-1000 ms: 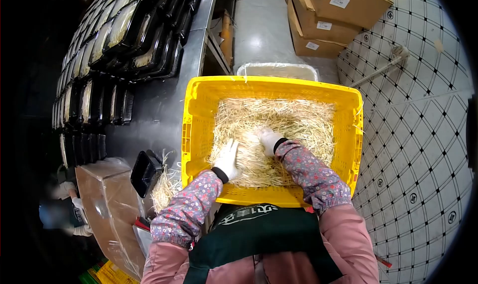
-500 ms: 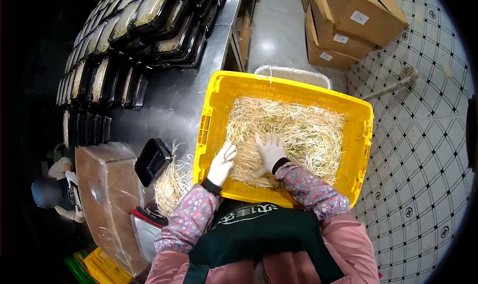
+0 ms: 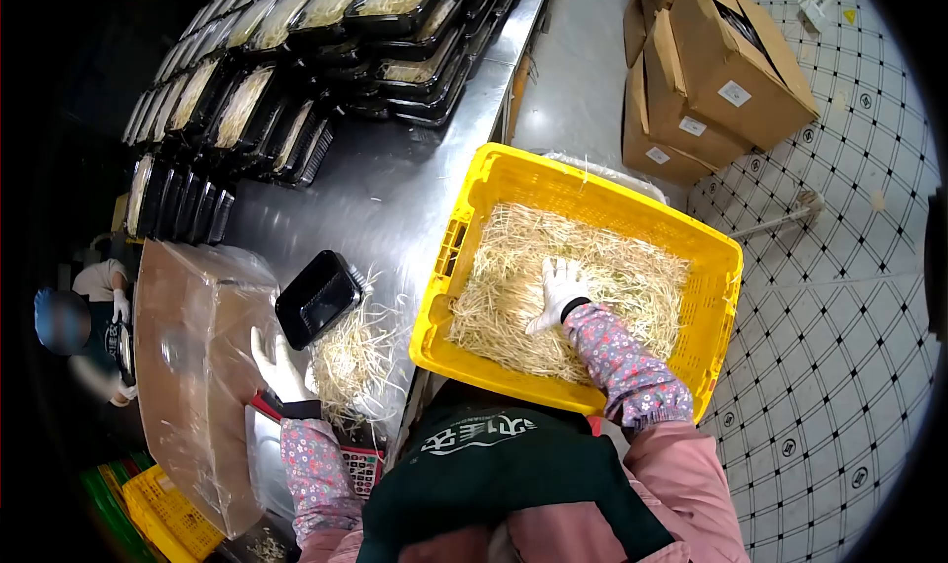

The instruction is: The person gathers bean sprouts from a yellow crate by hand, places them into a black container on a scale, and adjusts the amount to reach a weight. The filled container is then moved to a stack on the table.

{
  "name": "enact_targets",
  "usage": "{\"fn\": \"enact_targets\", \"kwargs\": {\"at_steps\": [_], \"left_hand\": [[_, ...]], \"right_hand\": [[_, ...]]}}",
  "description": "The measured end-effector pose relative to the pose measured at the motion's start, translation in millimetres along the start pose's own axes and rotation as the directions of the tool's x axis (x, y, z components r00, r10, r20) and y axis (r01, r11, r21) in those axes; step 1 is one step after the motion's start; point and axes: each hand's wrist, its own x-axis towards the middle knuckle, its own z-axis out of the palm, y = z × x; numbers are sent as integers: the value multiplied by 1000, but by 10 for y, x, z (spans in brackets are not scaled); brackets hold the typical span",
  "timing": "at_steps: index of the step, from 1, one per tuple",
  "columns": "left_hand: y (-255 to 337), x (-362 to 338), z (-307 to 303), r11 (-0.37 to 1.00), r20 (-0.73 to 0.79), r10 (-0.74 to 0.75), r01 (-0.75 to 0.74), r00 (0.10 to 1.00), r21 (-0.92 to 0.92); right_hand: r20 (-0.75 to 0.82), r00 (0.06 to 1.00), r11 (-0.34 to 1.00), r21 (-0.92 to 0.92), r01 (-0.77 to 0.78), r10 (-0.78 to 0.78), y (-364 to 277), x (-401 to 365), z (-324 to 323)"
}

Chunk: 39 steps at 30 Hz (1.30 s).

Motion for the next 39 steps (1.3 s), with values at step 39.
{"fn": "enact_targets", "kwargs": {"at_steps": [39], "left_hand": [[379, -965, -437, 846, -402, 467, -530, 787, -54]], "right_hand": [[-498, 724, 711, 265, 652, -477, 236, -1020, -920]]}}
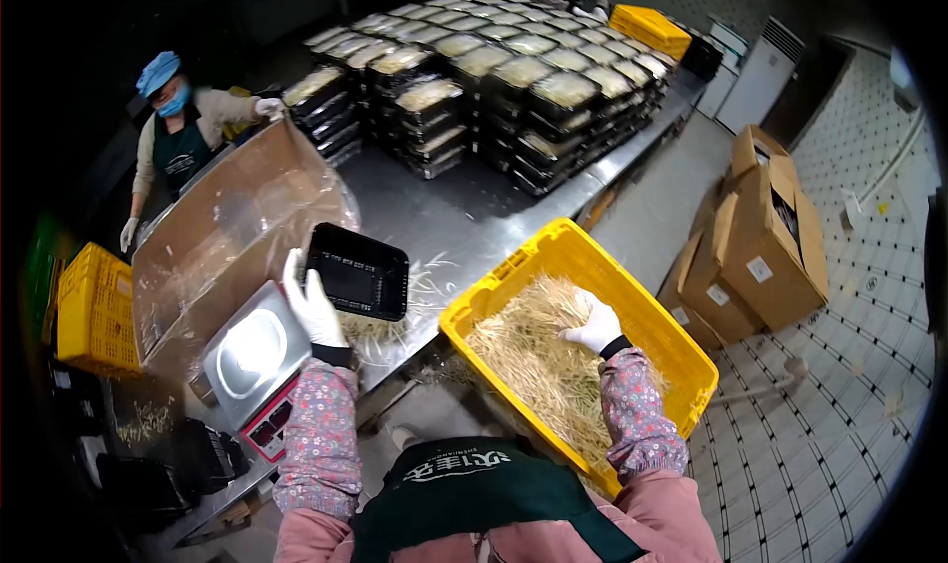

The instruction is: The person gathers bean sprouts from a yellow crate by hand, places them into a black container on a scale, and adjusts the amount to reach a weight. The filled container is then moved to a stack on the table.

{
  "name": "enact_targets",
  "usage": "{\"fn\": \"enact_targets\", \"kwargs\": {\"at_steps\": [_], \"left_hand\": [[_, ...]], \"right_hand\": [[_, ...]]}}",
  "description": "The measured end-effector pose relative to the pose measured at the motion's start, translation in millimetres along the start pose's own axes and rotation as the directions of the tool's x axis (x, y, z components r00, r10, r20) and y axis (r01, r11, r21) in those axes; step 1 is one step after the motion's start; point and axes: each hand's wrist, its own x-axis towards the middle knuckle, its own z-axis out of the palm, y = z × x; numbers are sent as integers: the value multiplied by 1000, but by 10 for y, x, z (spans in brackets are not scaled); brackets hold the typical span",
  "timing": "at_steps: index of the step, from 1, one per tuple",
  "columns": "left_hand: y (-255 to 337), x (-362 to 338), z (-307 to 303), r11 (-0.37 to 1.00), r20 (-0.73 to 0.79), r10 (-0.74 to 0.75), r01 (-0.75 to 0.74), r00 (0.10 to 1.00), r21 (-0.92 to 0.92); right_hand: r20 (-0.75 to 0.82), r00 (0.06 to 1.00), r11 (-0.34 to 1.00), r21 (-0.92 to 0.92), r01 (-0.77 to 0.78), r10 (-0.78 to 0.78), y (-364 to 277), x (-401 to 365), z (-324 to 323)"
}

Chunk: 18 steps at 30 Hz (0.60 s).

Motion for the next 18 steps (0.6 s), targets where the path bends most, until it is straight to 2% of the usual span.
{"fn": "enact_targets", "kwargs": {"at_steps": [2, 3, 4, 5, 6, 7, 8, 9, 10, 12, 13, 14, 16, 18], "left_hand": [[316, -19, -30, 927, 73, 205, -218, 976, 307], [494, -43, 22, 902, 87, 321, -332, 943, 276], [523, -22, -29, 789, 202, 392, -441, 897, 428], [672, -53, -71, 741, 269, 429, -506, 863, 441], [725, -52, -129, 698, 366, 380, -523, 850, 489], [684, -65, -177, 658, 394, 408, -565, 823, 498], [687, -80, -242, 622, 417, 355, -544, 837, 562], [730, -86, -362, 625, 461, 202, -476, 864, 618], [625, -60, -499, 619, 460, 174, -460, 871, 637], [171, 10, -875, 749, 391, 124, -345, 912, 566], [86, 50, -1094, 793, 299, 154, -299, 942, 531], [17, 70, -1317, 872, 228, 35, -141, 973, 469], [-250, 143, -1706, 966, 141, -98, 60, 985, 250], [-450, 175, -2011, 972, 110, -145, 120, 983, 204]], "right_hand": [[28, 994, 945, -309, 108, -104, -754, 201, 114], [43, 983, 887, -426, 178, -177, -1040, 325, 262], [65, 966, 808, -535, 246, -251, -1329, 436, 428], [89, 927, 733, -588, 343, -363, -1588, 550, 645], [95, 896, 680, -618, 395, -435, -1868, 651, 896], [134, 851, 631, -615, 473, -508, -2174, 698, 1103], [172, 801, 580, -606, 545, -573, -2473, 723, 1308], [163, 692, 476, -615, 629, -703, -2740, 729, 1524], [204, 664, 461, -574, 676, -719, -3057, 695, 1695], [221, 622, 493, -438, 752, -752, -3466, 703, 2120], [207, 563, 453, -406, 793, -800, -3635, 698, 2319], [180, 520, 473, -247, 846, -835, -3776, 692, 2491], [318, 524, 462, -252, 850, -790, -4095, 595, 2717], [390, 501, 486, -145, 862, -773, -4237, 631, 3064]]}}
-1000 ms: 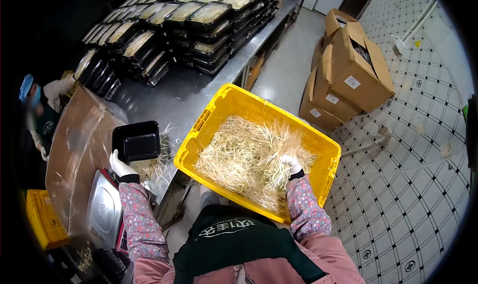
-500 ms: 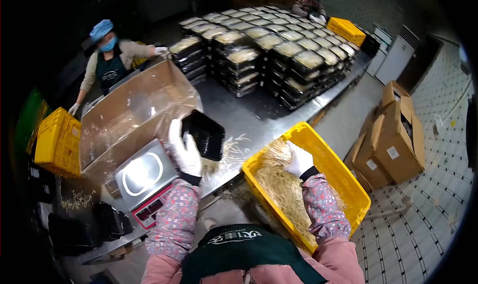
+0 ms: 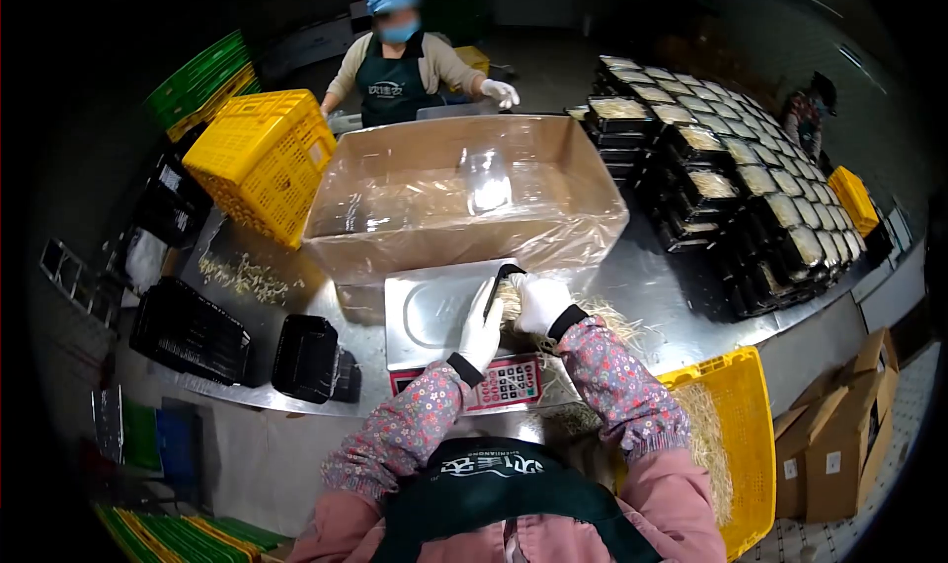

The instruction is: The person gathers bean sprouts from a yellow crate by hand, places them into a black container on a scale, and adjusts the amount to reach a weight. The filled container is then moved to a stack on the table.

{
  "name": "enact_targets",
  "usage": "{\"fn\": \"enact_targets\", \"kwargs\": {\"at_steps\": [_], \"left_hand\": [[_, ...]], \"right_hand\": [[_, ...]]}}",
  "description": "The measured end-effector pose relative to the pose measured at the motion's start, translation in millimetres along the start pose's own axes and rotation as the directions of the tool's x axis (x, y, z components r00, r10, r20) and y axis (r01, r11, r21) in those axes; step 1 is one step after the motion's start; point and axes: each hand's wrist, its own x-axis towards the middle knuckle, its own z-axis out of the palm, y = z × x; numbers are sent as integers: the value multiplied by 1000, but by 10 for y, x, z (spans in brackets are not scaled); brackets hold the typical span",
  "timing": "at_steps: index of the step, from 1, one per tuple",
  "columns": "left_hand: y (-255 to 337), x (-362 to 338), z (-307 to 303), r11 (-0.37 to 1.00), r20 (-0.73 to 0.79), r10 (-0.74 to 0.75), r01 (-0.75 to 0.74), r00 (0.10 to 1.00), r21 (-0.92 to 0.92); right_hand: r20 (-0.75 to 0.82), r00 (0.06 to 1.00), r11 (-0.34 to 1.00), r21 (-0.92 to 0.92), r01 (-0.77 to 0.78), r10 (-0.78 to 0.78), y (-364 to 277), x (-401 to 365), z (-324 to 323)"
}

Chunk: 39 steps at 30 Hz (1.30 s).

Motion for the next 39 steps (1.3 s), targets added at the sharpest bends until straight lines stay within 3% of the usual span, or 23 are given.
{"fn": "enact_targets", "kwargs": {"at_steps": [2, 3, 4, 6, 7, 8, 10, 13, 15, 18, 20, 23, 26, 27, 28, 30, 32, 33, 34, 36, 39], "left_hand": [[-184, 55, -294, 966, 165, -158, 187, 973, -176], [-591, 128, -408, 933, 244, -226, 282, 943, -224], [-390, 190, -604, 954, 275, -293, 300, 916, 16], [-447, 196, -679, 949, 43, -203, 186, 978, 255], [-389, 280, -732, 951, 57, -127, 105, 990, 290], [-329, 348, -743, 978, 85, -94, 76, 992, 196], [-229, 434, -737, 967, 166, 36, -77, 986, 244], [-225, 469, -630, 802, 371, 63, -268, 926, 534], [-159, 442, -614, 703, 426, 32, -324, 904, 633], [-34, 358, -601, 585, 487, 35, -413, 873, 698], [18, 310, -573, 575, 458, 70, -411, 886, 708], [131, 267, -480, 588, 431, -18, -339, 902, 734], [221, 198, -435, 545, 363, -81, -263, 928, 796], [219, 190, -433, 525, 349, -94, -252, 932, 813], [208, 181, -420, 506, 335, -107, -238, 936, 829], [208, 155, -389, 482, 304, -127, -209, 944, 851], [239, 156, -364, 467, 275, -136, -183, 952, 865], [203, 150, -343, 492, 248, -83, -176, 965, 852], [178, 138, -334, 490, 237, -80, -169, 968, 855], [152, 125, -320, 483, 213, -80, -149, 974, 863], [156, 79, -355, 448, 181, -119, -110, 976, 887]], "right_hand": [[132, 991, 1000, -13, 12, -10, -22, 217, 207], [179, 984, 1000, -8, 17, -15, -66, 278, 220], [211, 977, 1000, -14, 22, -19, -55, 342, 297], [229, 973, 996, -67, 51, -34, -57, 440, 408], [241, 969, 992, -100, 77, -51, -98, 464, 400], [256, 966, 992, -101, 69, -41, -125, 489, 395], [284, 959, 993, -109, 54, -21, -143, 537, 382], [243, 970, 976, -209, 60, -7, -148, 507, 517], [189, 982, 954, -298, 33, 25, -191, 421, 655], [135, 989, 969, -247, -21, 56, -238, 277, 674], [178, 983, 996, -90, -14, 30, -118, 273, 755], [317, 948, 976, 215, -34, -37, 29, 282, 549], [171, 961, 808, 584, 79, -217, 416, 269, 727], [143, 971, 847, 525, 90, -191, 493, 254, 658], [95, 968, 926, 327, 191, -233, 478, 241, 375], [286, 931, 968, -35, 248, -228, 526, 179, -43], [455, 874, 969, -83, 231, -169, 680, 183, -185], [430, 885, 982, 24, 188, -180, 754, 168, -131], [328, 917, 965, -55, 258, -226, 793, 111, -63], [315, 931, 974, -74, 216, -183, 769, 107, 108], [194, 968, 987, 20, 161, -161, 828, 170, 249]]}}
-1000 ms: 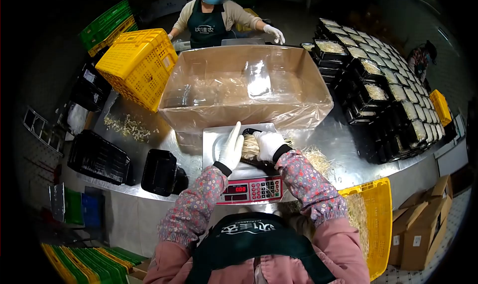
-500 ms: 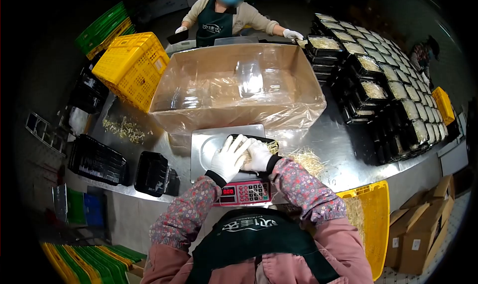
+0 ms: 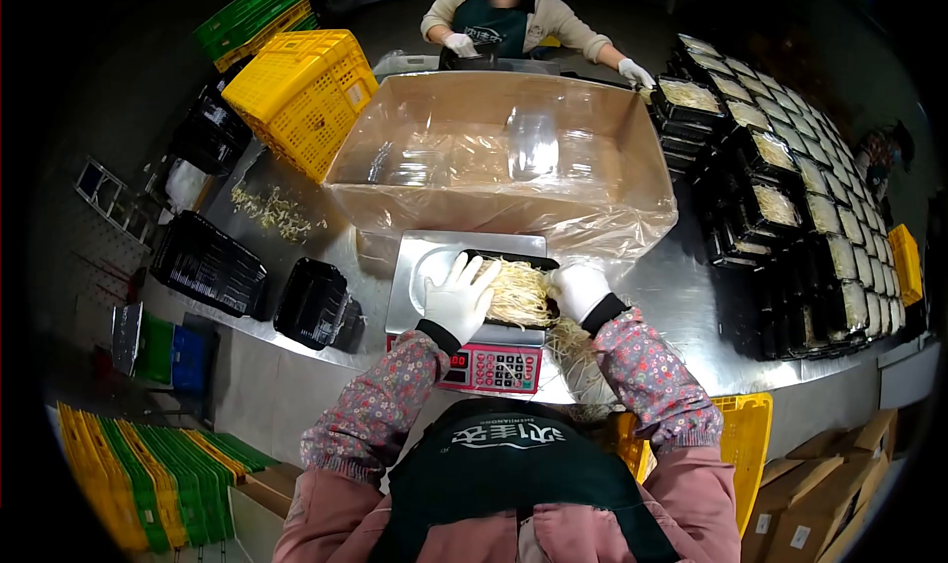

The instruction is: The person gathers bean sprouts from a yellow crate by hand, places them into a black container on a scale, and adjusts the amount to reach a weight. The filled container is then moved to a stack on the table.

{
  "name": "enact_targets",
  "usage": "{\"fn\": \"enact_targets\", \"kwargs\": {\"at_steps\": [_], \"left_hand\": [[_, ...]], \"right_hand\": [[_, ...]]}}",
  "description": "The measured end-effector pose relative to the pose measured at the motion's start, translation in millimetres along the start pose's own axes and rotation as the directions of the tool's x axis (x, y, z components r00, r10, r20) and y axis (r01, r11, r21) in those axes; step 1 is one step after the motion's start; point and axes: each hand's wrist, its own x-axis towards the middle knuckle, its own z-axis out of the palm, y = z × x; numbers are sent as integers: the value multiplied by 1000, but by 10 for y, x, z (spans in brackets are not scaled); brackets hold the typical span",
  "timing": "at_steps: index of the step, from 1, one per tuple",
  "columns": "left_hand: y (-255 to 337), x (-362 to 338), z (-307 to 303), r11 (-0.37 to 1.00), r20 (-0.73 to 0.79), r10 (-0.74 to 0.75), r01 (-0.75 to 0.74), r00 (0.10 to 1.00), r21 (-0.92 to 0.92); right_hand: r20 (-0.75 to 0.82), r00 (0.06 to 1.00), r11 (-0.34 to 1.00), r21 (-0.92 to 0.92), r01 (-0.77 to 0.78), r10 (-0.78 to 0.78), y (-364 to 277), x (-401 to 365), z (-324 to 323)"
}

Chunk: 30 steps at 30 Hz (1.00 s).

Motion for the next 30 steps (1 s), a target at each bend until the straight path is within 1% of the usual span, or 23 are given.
{"fn": "enact_targets", "kwargs": {"at_steps": [1, 3, 4, 5, 7, 8, 9, 11, 12, 13, 14, 15, 17, 19, 20, 21, 23, 25, 26, 27, 28, 29, 30], "left_hand": [[-20, -6, -10, 1000, 4, -14, 14, 1000, 11], [-83, -33, -23, 998, -2, -33, 33, 999, 58], [-114, -48, -24, 996, -3, -41, 41, 999, 80], [-141, -59, -21, 999, -9, -26, 26, 1000, 47], [-202, -84, -21, 1000, -21, -2, 2, 1000, -18], [-201, -88, -105, 996, -32, 20, -23, 999, -87], [-249, -85, -159, 981, -89, 18, -35, 996, -192], [-401, -95, -271, 919, -203, -6, -75, 979, -387], [-485, -121, -355, 901, -240, -54, -57, 969, -431], [-561, -160, -450, 858, -248, -150, 2, 957, -513], [-685, -190, -511, 834, -255, -209, 35, 944, -551], [-811, -224, -573, 807, -260, -267, 68, 928, -587], [-1042, -303, -633, 808, -260, -298, 98, 918, -581], [-1046, -316, -723, 828, -210, -283, 128, 936, -547], [-986, -287, -728, 840, -182, -257, 127, 949, -528], [-901, -241, -722, 852, -154, -228, 121, 962, -509], [-591, -140, -658, 885, -61, -167, 122, 984, -450], [-313, -42, -539, 923, -62, 9, -33, 998, -382], [-168, -5, -531, 950, -59, 67, -82, 996, -301], [-11, 32, -545, 965, -53, 132, -140, 990, -220], [10, 60, -375, 942, -92, 150, -171, 984, -288], [38, 106, -326, 954, -95, 189, -206, 977, -219], [15, 155, -223, 951, -69, 179, -191, 981, -244]], "right_hand": [[-87, 996, 999, 45, 22, -18, 28, -20, -68], [-92, 995, 993, 110, -39, 49, 102, -78, -304], [-103, 992, 962, 271, -47, 77, 179, -137, -402], [-107, 989, 905, 423, -51, 106, 279, -204, -492], [20, 965, 741, 637, -212, 260, 489, -349, -647], [-1, 951, 680, 700, -220, 309, 574, -433, -686], [-15, 933, 613, 758, -224, 359, 665, -533, -683], [111, 891, 514, 782, -352, 441, 933, -739, -565], [122, 892, 468, 816, -340, 436, 1058, -841, -402], [135, 892, 418, 847, -330, 431, 1171, -936, -178], [198, 873, 341, 864, -370, 445, 1239, -1019, 25], [259, 839, 353, 818, -454, 479, 1337, -1102, 269], [257, 796, 638, 487, -596, 548, 1603, -1286, 689], [223, 815, 522, 671, -526, 535, 1561, -1273, 615], [149, 844, 517, 731, -445, 516, 1569, -1211, 540], [141, 845, 477, 772, -421, 516, 1411, -1100, 292], [108, 867, 479, 797, -368, 487, 1195, -891, -62], [52, 892, 516, 800, -306, 449, 1057, -716, -217], [55, 894, 491, 820, -295, 444, 951, -650, -274], [42, 920, 498, 831, -249, 390, 882, -590, -297], [68, 918, 428, 869, -247, 391, 812, -549, -267], [28, 926, 350, 921, -170, 376, 913, -506, -31], [51, 917, 307, 934, -184, 396, 726, -474, -129]]}}
